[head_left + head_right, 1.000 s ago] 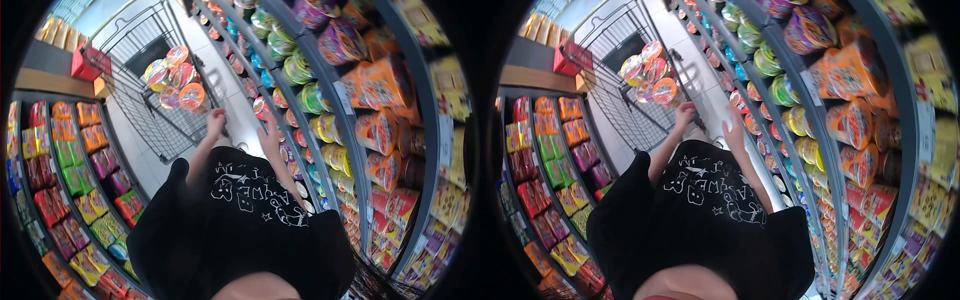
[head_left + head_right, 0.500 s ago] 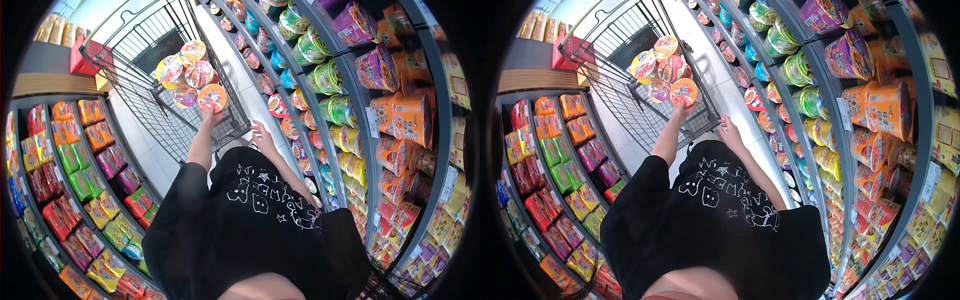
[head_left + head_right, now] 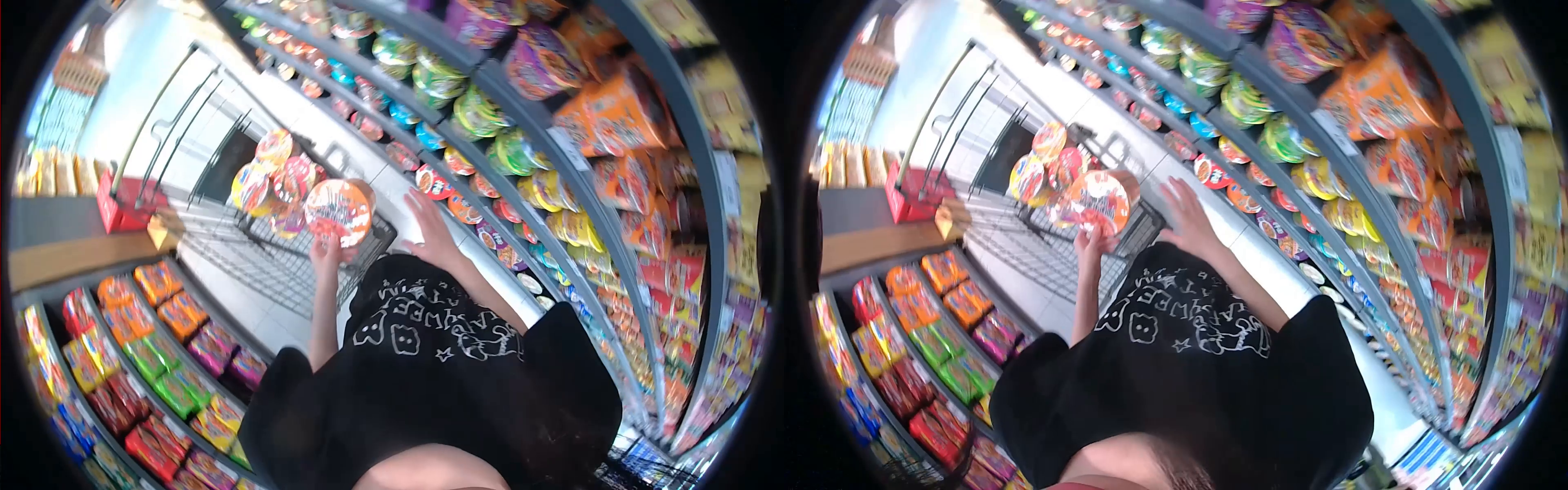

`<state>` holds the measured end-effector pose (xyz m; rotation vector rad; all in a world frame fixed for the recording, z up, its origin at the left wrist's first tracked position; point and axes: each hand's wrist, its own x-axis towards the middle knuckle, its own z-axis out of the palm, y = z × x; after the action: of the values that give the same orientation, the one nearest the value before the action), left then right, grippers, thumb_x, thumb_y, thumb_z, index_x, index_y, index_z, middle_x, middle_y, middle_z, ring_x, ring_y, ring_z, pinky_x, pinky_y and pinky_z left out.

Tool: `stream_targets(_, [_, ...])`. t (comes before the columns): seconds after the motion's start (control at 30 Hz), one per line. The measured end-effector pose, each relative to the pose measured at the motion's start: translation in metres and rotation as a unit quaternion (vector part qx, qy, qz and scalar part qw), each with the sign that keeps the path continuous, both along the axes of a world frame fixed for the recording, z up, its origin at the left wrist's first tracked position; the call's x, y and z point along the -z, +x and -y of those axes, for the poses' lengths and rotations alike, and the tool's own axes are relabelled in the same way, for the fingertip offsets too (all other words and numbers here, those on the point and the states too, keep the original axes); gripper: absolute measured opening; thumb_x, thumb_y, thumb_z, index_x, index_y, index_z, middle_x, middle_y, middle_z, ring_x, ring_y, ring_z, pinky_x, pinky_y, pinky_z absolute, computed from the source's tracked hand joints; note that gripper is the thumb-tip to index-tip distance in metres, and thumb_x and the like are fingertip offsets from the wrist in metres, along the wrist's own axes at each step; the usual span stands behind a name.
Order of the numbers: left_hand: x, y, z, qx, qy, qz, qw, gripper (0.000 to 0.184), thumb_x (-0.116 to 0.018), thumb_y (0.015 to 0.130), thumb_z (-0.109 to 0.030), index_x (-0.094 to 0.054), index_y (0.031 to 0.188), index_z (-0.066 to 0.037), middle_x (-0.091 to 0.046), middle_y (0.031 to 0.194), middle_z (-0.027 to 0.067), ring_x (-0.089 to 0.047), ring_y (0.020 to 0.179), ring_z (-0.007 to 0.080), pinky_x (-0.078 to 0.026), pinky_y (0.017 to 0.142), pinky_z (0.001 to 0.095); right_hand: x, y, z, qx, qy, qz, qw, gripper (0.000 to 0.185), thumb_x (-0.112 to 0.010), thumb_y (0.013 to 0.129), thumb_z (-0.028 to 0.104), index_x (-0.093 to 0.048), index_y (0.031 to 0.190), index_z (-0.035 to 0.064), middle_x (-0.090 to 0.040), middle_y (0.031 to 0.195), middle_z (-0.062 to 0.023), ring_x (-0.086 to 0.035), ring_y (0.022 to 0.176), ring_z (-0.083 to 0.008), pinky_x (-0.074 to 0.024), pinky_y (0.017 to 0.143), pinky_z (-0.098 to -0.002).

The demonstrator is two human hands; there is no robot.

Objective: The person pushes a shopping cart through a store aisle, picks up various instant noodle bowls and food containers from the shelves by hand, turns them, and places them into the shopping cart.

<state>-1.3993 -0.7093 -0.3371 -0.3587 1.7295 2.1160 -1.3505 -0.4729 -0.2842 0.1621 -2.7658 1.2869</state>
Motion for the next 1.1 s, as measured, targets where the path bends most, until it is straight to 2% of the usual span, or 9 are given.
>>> stream_targets(0.17, [-0.084, 0.011, -0.052, 0.14, 0.08, -0.007, 0.987, 0.037, -0.048, 0.087, -0.016, -0.032, 0.111, 0.006, -0.057, 0.077, 0.0185, -0.061, 0.053, 0.0245, -0.048, 0.039, 0.0257, -0.042, 0.011, -0.005, 0.014, -0.031, -0.121, 0.992, 0.1, -0.078, 0.051, 0.025, -0.022, 0.133, 0.0137, -0.014, 0.137, -0.0202, -0.012, 0.127, -0.0379, -0.0164, 0.103, -0.0461])
stream_targets(0.3, [-0.115, 0.009, -0.095, 0.254, 0.0, -0.141, 0.957, 0.032, -0.048, 0.085, -0.016, -0.042, 0.108, 0.006, -0.057, 0.092, 0.0167, -0.058, 0.085, 0.0275, -0.047, 0.068, 0.0321, -0.06, 0.031, -0.024, 0.213, -0.271, -0.165, 0.924, 0.107, -0.082, 0.049, 0.02, -0.017, 0.133, 0.0067, -0.018, 0.135, -0.0181, -0.02, 0.126, -0.032, -0.0203, 0.103, -0.0426])
stream_targets(0.37, [-0.136, 0.009, -0.121, 0.273, -0.148, -0.382, 0.87, 0.037, -0.051, 0.081, -0.017, -0.046, 0.109, 0.005, -0.049, 0.109, 0.0175, -0.042, 0.11, 0.0298, -0.031, 0.092, 0.0385, -0.081, 0.045, -0.04, 0.239, -0.311, -0.279, 0.877, 0.11, -0.082, 0.048, 0.014, -0.013, 0.133, 0.0066, -0.021, 0.133, -0.0155, -0.024, 0.125, -0.0273, -0.0252, 0.101, -0.0412])
stream_targets(0.43, [-0.179, 0.002, -0.17, 0.336, -0.032, -0.495, 0.801, 0.05, -0.053, 0.076, -0.019, -0.039, 0.118, 0.004, -0.036, 0.124, 0.0199, -0.028, 0.12, 0.032, -0.018, 0.1, 0.041, -0.111, 0.064, -0.06, 0.294, -0.337, -0.382, 0.808, 0.112, -0.082, 0.048, 0.009, -0.009, 0.133, 0.0061, -0.026, 0.131, -0.0132, -0.029, 0.122, -0.0226, -0.0308, 0.099, -0.0385])
stream_targets(0.6, [-0.23, 0.019, -0.29, 0.451, 0.152, -0.586, 0.656, 0.061, -0.053, 0.077, -0.017, -0.025, 0.128, 0.001, -0.026, 0.132, 0.0189, -0.025, 0.124, 0.0313, -0.02, 0.101, 0.0376, -0.151, 0.117, -0.141, 0.499, -0.273, -0.318, 0.758, 0.085, -0.077, 0.061, 0.02, -0.023, 0.126, 0.0037, -0.043, 0.119, -0.0108, -0.046, 0.107, -0.0191, -0.0403, 0.089, -0.0327])
stream_targets(0.73, [-0.225, 0.025, -0.375, 0.483, 0.195, -0.558, 0.646, 0.063, -0.054, 0.081, -0.025, -0.022, 0.129, 0.002, -0.024, 0.134, 0.0185, -0.024, 0.125, 0.0297, -0.02, 0.101, 0.0355, -0.178, 0.134, -0.233, 0.489, -0.189, -0.327, 0.786, 0.07, -0.072, 0.067, 0.029, -0.034, 0.119, 0.0024, -0.053, 0.103, -0.0085, -0.054, 0.091, -0.0152, -0.0444, 0.078, -0.0282])
stream_targets(0.83, [-0.223, 0.025, -0.418, 0.473, 0.231, -0.54, 0.657, 0.066, -0.054, 0.082, -0.03, -0.02, 0.13, 0.002, -0.023, 0.134, 0.0189, -0.023, 0.125, 0.0282, -0.019, 0.102, 0.0342, -0.189, 0.135, -0.289, 0.505, -0.065, -0.222, 0.831, 0.073, -0.064, 0.07, 0.047, -0.038, 0.118, -0.0002, -0.05, 0.107, -0.012, -0.048, 0.1, -0.018, -0.0365, 0.086, -0.0281])
stream_targets(1.07, [-0.191, 0.024, -0.433, 0.417, 0.175, -0.573, 0.683, 0.067, -0.057, 0.079, -0.027, -0.023, 0.13, 0.0, -0.021, 0.136, 0.0202, -0.021, 0.126, 0.0308, -0.017, 0.103, 0.0354, -0.172, 0.126, -0.31, 0.475, -0.164, -0.174, 0.847, 0.067, -0.063, 0.073, 0.043, -0.037, 0.119, 0.0015, -0.051, 0.103, -0.0076, -0.048, 0.091, -0.0138, -0.0386, 0.078, -0.0263])
stream_targets(1.1, [-0.19, 0.024, -0.428, 0.419, 0.163, -0.581, 0.679, 0.067, -0.058, 0.078, -0.026, -0.024, 0.13, -0.001, -0.022, 0.136, 0.0205, -0.022, 0.126, 0.0315, -0.017, 0.103, 0.036, -0.165, 0.119, -0.31, 0.473, -0.135, -0.26, 0.831, 0.057, -0.062, 0.076, 0.036, -0.04, 0.115, 0.0024, -0.052, 0.099, -0.0054, -0.05, 0.081, -0.0111, -0.0409, 0.069, -0.0241])
